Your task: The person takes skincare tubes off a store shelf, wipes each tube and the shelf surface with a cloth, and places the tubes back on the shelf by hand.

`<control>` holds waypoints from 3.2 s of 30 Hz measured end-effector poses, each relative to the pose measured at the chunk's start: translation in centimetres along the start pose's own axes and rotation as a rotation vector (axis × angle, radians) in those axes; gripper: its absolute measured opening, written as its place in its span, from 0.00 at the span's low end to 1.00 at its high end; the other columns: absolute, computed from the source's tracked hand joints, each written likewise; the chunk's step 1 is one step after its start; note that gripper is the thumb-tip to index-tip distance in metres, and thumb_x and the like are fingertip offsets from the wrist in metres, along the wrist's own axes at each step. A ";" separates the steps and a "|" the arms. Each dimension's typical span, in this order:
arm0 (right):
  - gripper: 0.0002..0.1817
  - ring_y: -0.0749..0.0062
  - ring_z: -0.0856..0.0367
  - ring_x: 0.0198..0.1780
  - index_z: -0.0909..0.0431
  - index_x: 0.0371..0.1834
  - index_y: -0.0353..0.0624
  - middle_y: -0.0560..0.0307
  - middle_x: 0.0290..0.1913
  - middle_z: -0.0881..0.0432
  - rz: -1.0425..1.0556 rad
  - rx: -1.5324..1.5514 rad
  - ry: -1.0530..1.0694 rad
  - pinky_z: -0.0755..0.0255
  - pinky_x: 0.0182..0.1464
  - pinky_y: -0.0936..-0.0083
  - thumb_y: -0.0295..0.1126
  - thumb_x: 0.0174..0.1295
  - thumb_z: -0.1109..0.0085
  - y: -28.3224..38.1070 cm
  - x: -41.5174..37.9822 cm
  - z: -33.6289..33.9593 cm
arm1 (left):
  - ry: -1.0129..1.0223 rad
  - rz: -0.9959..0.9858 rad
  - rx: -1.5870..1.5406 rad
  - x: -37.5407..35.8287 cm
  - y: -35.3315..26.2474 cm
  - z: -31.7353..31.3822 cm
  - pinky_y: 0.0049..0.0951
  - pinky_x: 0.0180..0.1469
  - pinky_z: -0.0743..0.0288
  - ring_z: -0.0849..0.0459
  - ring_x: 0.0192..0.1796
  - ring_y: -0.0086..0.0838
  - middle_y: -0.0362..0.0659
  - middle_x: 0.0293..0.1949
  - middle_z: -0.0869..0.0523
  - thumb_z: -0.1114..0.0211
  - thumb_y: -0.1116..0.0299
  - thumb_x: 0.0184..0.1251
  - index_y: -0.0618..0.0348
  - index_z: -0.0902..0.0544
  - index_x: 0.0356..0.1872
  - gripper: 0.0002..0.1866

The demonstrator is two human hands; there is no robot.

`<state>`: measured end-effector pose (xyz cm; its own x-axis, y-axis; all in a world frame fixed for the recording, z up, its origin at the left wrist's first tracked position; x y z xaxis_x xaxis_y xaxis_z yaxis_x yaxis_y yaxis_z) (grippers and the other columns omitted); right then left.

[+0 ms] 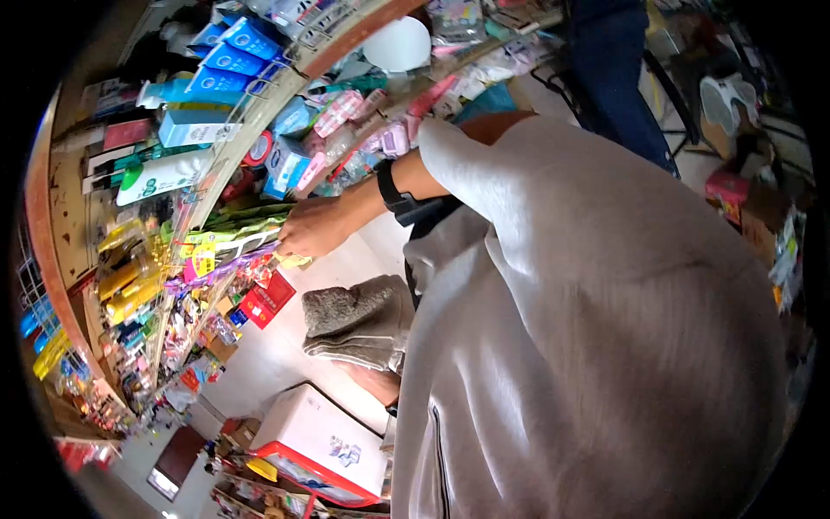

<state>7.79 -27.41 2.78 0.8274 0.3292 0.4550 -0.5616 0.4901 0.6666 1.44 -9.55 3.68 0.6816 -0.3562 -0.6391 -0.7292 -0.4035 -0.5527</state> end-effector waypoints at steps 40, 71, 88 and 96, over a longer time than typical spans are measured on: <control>0.10 0.69 0.16 0.35 0.18 0.43 0.40 0.54 0.36 0.14 -0.498 -0.156 -0.516 0.23 0.38 0.72 0.33 0.64 0.35 6.5 -1.2 23.5 | 0.094 -0.089 -0.069 -0.3 2.7 -0.7 0.41 0.68 0.29 0.26 0.65 0.41 0.49 0.68 0.29 0.49 0.49 0.76 0.57 0.38 0.74 0.33; 0.30 0.56 0.18 0.58 0.24 0.61 0.39 0.37 0.56 0.18 -0.477 -0.263 -0.174 0.24 0.56 0.65 0.41 0.58 0.29 -13.1 2.4 34.5 | 0.257 -0.895 2.028 13.6 0.6 -25.6 0.55 0.39 0.20 0.15 0.31 0.59 0.62 0.26 0.15 0.42 0.46 0.70 0.43 0.55 0.80 0.44; 0.19 0.77 0.19 0.29 0.24 0.56 0.35 0.55 0.33 0.18 -0.711 0.112 -0.243 0.22 0.27 0.77 0.38 0.70 0.39 -13.3 2.8 35.2 | 0.207 -0.867 2.107 14.5 1.0 -27.0 0.49 0.38 0.19 0.13 0.31 0.54 0.60 0.28 0.14 0.43 0.46 0.70 0.52 0.48 0.79 0.42; 0.19 0.79 0.19 0.27 0.27 0.59 0.33 0.57 0.34 0.17 -0.508 0.038 -0.084 0.21 0.33 0.76 0.33 0.71 0.41 -11.0 3.1 35.6 | 0.252 -0.845 2.046 14.8 0.9 -26.9 0.53 0.38 0.19 0.14 0.33 0.57 0.62 0.30 0.14 0.42 0.47 0.70 0.49 0.51 0.80 0.43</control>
<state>16.44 -60.55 17.91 0.9935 -0.0096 0.1133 -0.0902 0.5407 0.8364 12.52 -37.85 8.17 0.6462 -0.7610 -0.0567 0.7090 0.6262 -0.3243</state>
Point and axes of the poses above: each hand's wrist, its own x-axis towards the middle knuckle, its own z-axis out of the back of the hand, y = z × x, the point moved 4 cm from there along x, towards the middle knuckle
